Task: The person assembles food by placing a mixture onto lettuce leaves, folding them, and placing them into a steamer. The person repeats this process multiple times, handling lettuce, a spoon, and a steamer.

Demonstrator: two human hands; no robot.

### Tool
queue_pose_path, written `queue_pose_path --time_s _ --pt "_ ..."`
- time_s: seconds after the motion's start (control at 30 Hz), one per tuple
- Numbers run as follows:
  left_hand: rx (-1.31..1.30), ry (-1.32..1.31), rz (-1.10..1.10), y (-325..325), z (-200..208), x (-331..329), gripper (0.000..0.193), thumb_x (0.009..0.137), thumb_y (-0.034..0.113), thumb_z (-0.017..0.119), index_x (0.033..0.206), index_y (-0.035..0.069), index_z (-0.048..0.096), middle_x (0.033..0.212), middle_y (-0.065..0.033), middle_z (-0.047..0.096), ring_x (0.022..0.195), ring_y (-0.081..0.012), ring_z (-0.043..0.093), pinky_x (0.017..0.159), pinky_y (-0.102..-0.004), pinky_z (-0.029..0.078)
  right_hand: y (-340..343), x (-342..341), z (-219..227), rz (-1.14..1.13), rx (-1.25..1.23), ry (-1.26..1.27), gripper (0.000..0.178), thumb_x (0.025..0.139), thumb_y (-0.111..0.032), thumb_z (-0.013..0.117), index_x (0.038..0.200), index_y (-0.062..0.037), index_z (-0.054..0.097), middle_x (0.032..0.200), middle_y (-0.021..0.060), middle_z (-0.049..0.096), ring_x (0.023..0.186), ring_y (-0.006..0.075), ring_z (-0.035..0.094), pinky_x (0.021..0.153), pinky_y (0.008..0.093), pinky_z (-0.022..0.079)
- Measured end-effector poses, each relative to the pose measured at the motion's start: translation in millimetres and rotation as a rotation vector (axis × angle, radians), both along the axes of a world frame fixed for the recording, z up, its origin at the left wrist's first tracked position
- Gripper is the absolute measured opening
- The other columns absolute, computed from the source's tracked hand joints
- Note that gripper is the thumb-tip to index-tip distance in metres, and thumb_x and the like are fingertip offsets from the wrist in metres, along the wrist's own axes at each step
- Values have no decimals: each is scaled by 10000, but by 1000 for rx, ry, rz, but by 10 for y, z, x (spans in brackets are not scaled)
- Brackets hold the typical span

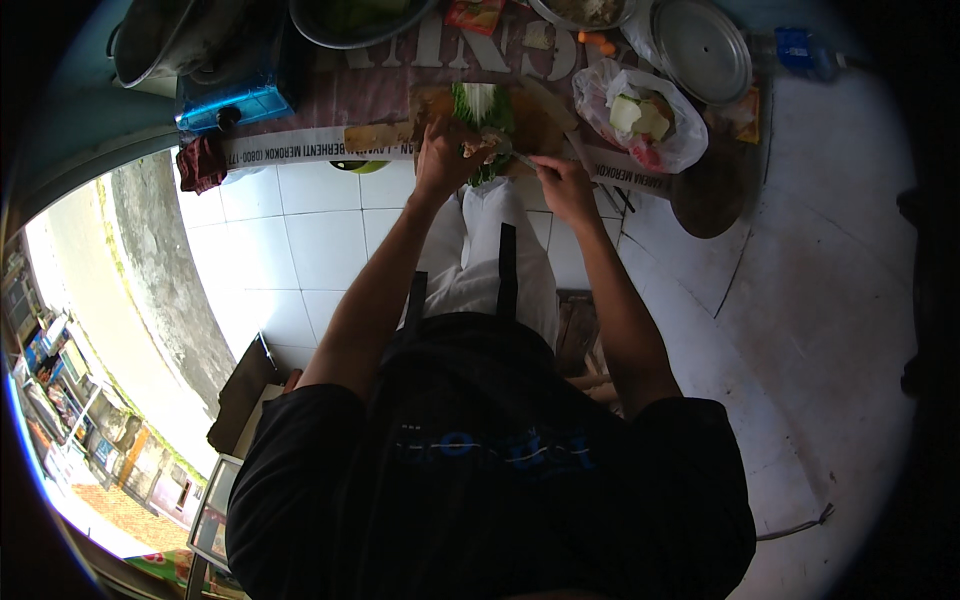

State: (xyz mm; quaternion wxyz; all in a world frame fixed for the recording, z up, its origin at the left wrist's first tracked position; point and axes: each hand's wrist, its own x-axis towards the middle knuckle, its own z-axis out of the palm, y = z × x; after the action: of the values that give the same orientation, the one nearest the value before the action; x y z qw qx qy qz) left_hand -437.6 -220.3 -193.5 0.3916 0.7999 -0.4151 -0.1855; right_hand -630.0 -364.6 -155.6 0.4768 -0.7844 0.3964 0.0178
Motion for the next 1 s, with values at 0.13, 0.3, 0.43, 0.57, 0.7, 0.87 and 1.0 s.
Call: queue_pose_path --time_s 0.13,0.3,0.43,0.57,0.7,0.87,1.0 --pt "-1 -82 18 11 -21 -42 220 723 140 887 896 72 770 988 -102 656 1000 -323 631 893 -451 518 -30 -6 -18 -77 66 15 274 1011 -208 590 1159 -58 764 961 186 758 892 309 740 797 390 552" --pt "0 -107 100 6 -37 -7 112 734 125 841 827 110 781 1021 -78 660 1003 -327 618 900 -453 517 -157 -23 76 -98 89 -84 266 1012 -172 607 1190 -38 752 906 126 747 813 217 698 755 345 533" --pt "85 -173 -11 12 7 5 161 778 120 774 938 122 794 1067 -84 643 1044 -342 598 913 -460 511 -340 -8 258 -138 82 -128 263 1015 -132 617 1219 -25 744 930 68 743 829 130 650 794 288 512" --pt "135 -172 -123 67 110 -16 252 815 114 711 1053 130 790 1133 -100 619 1076 -347 577 934 -468 500 -678 24 454 -180 -56 -266 273 1008 -185 620 1197 -39 753 851 119 739 748 197 691 727 337 530" --pt "102 -185 -141 85 210 54 259 812 119 730 1067 94 767 1149 -117 606 1074 -353 571 933 -482 495 -1200 142 635 -249 -255 -245 282 998 -167 618 1211 -39 751 911 141 760 806 231 710 790 354 538" --pt "59 -149 -70 -24 276 47 232 778 96 800 1000 68 738 1103 -116 611 1036 -348 587 897 -468 506 -1902 640 516 -189 -517 -272 316 966 -94 605 1259 -40 709 1016 202 742 897 375 712 819 436 557" --pt "36 -129 -1 -104 302 24 142 763 78 826 874 77 739 1046 -113 622 1014 -343 595 885 -466 503 -2077 940 247 110 -655 -124 393 937 -93 631 1330 -78 651 1076 180 700 992 402 683 847 500 549"
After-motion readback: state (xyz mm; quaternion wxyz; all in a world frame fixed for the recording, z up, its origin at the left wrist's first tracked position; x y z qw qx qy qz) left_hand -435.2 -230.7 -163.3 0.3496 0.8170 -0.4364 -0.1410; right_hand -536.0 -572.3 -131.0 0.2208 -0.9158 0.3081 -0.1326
